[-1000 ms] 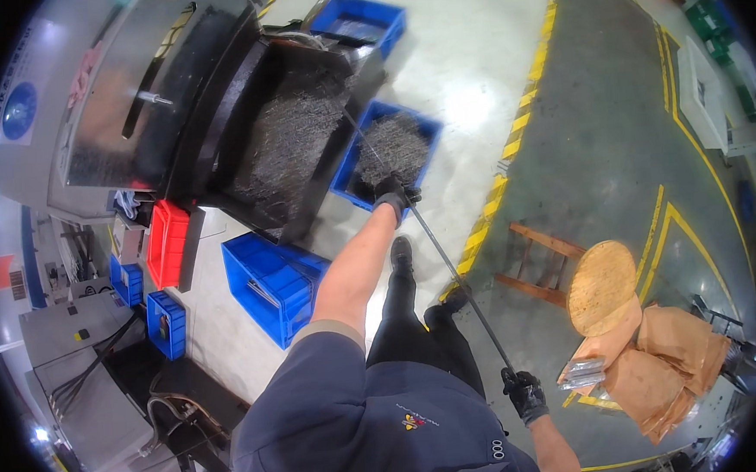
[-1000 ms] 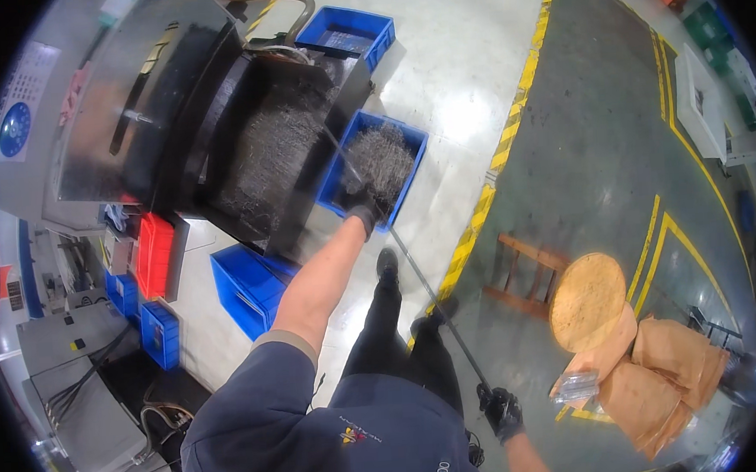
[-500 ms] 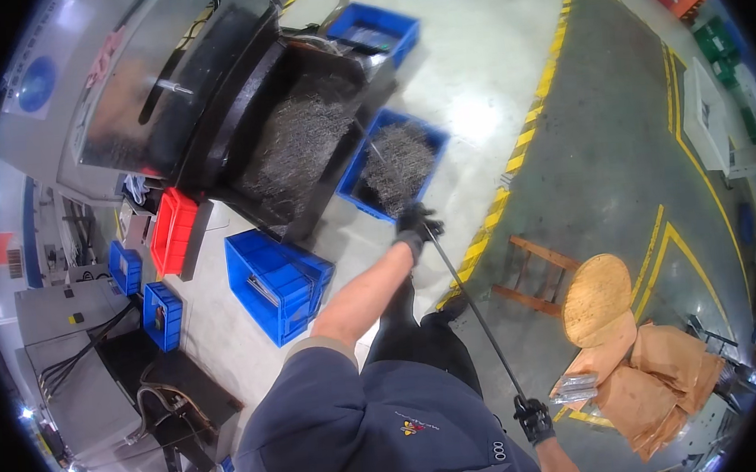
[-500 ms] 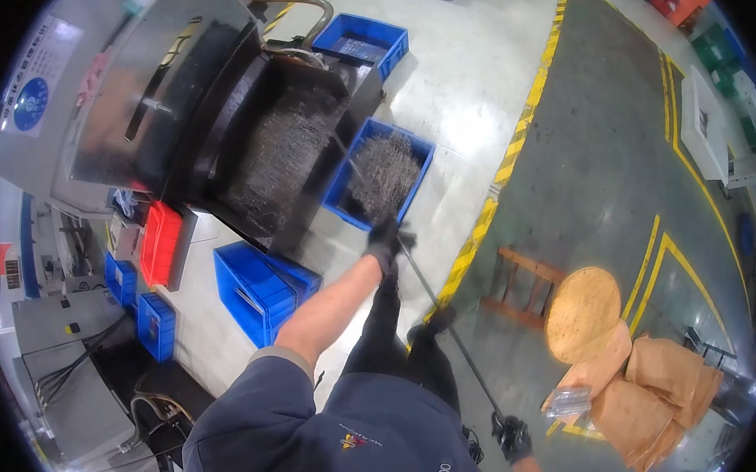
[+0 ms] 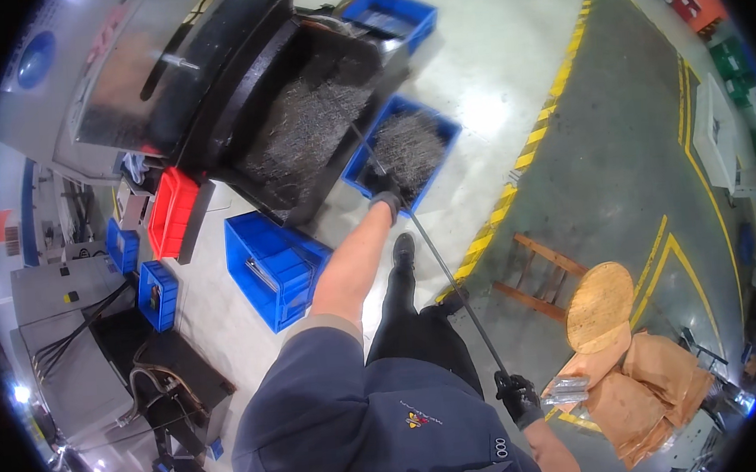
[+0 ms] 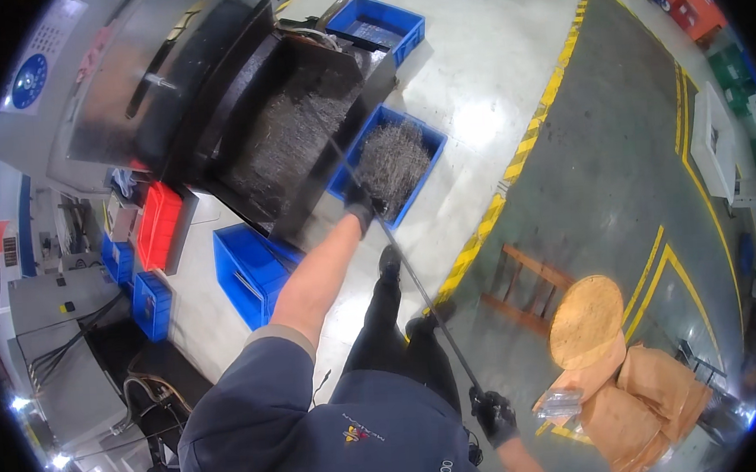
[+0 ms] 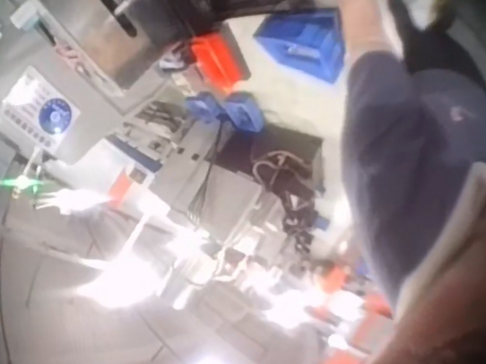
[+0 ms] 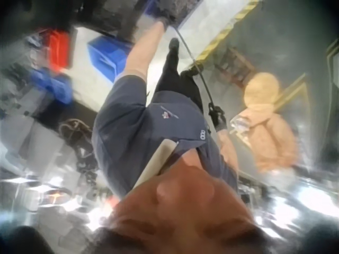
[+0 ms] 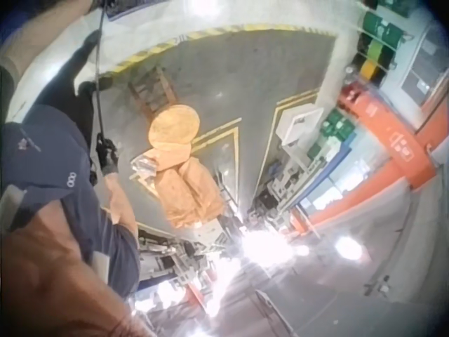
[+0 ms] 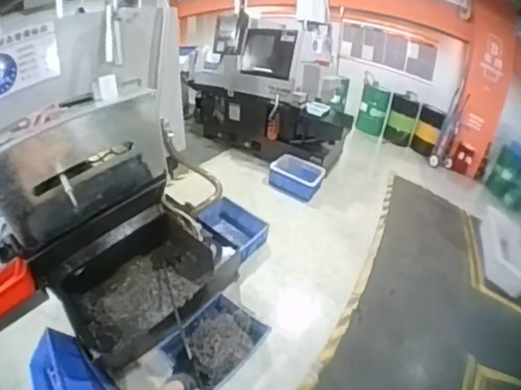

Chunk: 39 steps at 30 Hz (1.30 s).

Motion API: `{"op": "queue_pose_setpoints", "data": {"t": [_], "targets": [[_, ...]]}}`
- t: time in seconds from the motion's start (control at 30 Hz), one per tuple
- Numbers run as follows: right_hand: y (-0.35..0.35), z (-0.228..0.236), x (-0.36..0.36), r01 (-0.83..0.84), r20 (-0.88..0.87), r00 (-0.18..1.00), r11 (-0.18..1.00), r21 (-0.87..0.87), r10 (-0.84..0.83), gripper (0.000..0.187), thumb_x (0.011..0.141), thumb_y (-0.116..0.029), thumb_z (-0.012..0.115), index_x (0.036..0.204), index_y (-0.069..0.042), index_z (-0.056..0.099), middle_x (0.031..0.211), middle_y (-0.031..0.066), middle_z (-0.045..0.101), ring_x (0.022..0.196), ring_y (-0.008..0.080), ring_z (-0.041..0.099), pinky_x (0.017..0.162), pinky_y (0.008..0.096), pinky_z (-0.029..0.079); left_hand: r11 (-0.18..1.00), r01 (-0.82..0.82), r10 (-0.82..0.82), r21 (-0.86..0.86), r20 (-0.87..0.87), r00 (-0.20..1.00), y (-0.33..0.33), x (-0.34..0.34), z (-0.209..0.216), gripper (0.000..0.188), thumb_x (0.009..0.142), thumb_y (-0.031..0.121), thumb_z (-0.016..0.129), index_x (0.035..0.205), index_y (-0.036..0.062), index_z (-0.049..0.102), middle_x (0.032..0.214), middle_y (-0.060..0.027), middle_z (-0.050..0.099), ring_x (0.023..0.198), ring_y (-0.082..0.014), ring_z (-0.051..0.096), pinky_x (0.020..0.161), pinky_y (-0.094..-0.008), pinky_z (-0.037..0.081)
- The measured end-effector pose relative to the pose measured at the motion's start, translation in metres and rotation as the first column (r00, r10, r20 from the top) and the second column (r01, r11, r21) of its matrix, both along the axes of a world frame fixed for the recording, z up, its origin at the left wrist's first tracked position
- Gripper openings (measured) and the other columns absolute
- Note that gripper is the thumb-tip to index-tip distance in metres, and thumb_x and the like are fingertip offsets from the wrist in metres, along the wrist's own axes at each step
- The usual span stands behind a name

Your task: The person organizes blue plastic bins containing metal scraps by hand, moving them within a factory production area.

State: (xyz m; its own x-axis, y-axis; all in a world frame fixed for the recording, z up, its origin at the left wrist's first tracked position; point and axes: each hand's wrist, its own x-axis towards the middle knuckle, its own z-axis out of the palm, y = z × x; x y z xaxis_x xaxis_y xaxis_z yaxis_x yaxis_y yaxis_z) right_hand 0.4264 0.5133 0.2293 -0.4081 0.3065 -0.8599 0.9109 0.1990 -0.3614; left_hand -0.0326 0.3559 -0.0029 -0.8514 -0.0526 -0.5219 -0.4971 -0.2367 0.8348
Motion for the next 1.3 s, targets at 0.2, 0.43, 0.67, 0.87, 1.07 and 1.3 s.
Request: {"op": "queue_pose_setpoints", "data": {"t": [0.2,0.43,0.67,0.87,1.07,1.3], "targets": [[0.034,-0.054,0.125,-0.364,-0.173,0.903,0.914,0.180,0.394,0.028,0.088,-0.025,0.045,0.079,-0.006,0.063,0.069,0.0117,0.062,0.062,0.0180,0.060,0.059,0.0329,0.046,0.998,0.050,-0.040,-0.023,0.318,0.947,-0.013,0.056,0.057,0.033,0.090,0.034,0.035,0.098,0.0059,0.051,0.063,-0.0185,0.058,0.043,-0.0255,0.056,0.038,-0.0376,0.045],[0.072,-0.080,0.260,0.277,-0.227,0.907,0.908,-0.313,-0.355,0.035,0.086,-0.026,0.043,0.083,0.007,0.054,0.096,0.0241,0.056,0.098,0.0349,0.053,0.077,0.0431,0.049,0.981,0.080,-0.157,0.176,0.488,0.859,0.017,0.155,0.064,0.046,0.092,0.044,0.034,0.098,0.0015,0.052,0.069,-0.0228,0.060,0.049,-0.0289,0.059,0.044,-0.0382,0.048],[0.102,-0.094,0.233,0.605,0.058,0.558,0.359,-0.711,-0.828,0.024,0.083,-0.020,0.049,0.099,-0.003,0.056,0.093,0.0178,0.060,0.088,0.0272,0.058,0.066,0.0354,0.047,0.976,0.003,-0.107,0.217,0.468,0.877,0.017,0.121,0.091,0.039,0.090,0.038,0.040,0.095,0.0015,0.052,0.068,-0.0214,0.060,0.052,-0.0292,0.060,0.045,-0.0384,0.048],[0.052,-0.057,0.018,0.407,-0.075,0.801,0.631,-0.660,-0.594,0.019,0.084,-0.017,0.050,0.083,-0.003,0.062,0.082,0.0112,0.064,0.074,0.0237,0.061,0.061,0.0314,0.047,0.990,0.011,0.014,-0.138,0.181,0.983,-0.082,-0.026,-0.003,0.031,0.091,0.030,0.038,0.103,0.0067,0.055,0.093,-0.0134,0.063,0.076,-0.0243,0.060,0.064,-0.0316,0.048],[0.030,-0.028,-0.053,-0.367,-0.309,0.891,0.928,-0.060,0.332,0.013,0.079,-0.010,0.055,0.084,-0.009,0.067,0.071,0.0114,0.061,0.063,0.0200,0.059,0.059,0.0311,0.047,0.821,0.053,-0.087,-0.569,-0.033,0.996,-0.208,-0.079,-0.062,0.040,0.093,0.029,0.034,0.120,0.0051,0.049,0.120,-0.0136,0.053,0.114,-0.0242,0.047,0.087,-0.0341,0.041],[0.108,-0.023,0.021,-0.091,-0.233,0.972,0.954,-0.286,0.023,0.023,0.084,-0.018,0.047,0.096,-0.003,0.059,0.092,0.0128,0.063,0.074,0.0184,0.061,0.062,0.0306,0.048,0.930,0.127,-0.093,-0.345,0.113,0.989,-0.023,0.032,0.084,0.038,0.092,0.029,0.031,0.109,0.0020,0.051,0.085,-0.0164,0.061,0.068,-0.0296,0.061,0.056,-0.0364,0.051]]}}
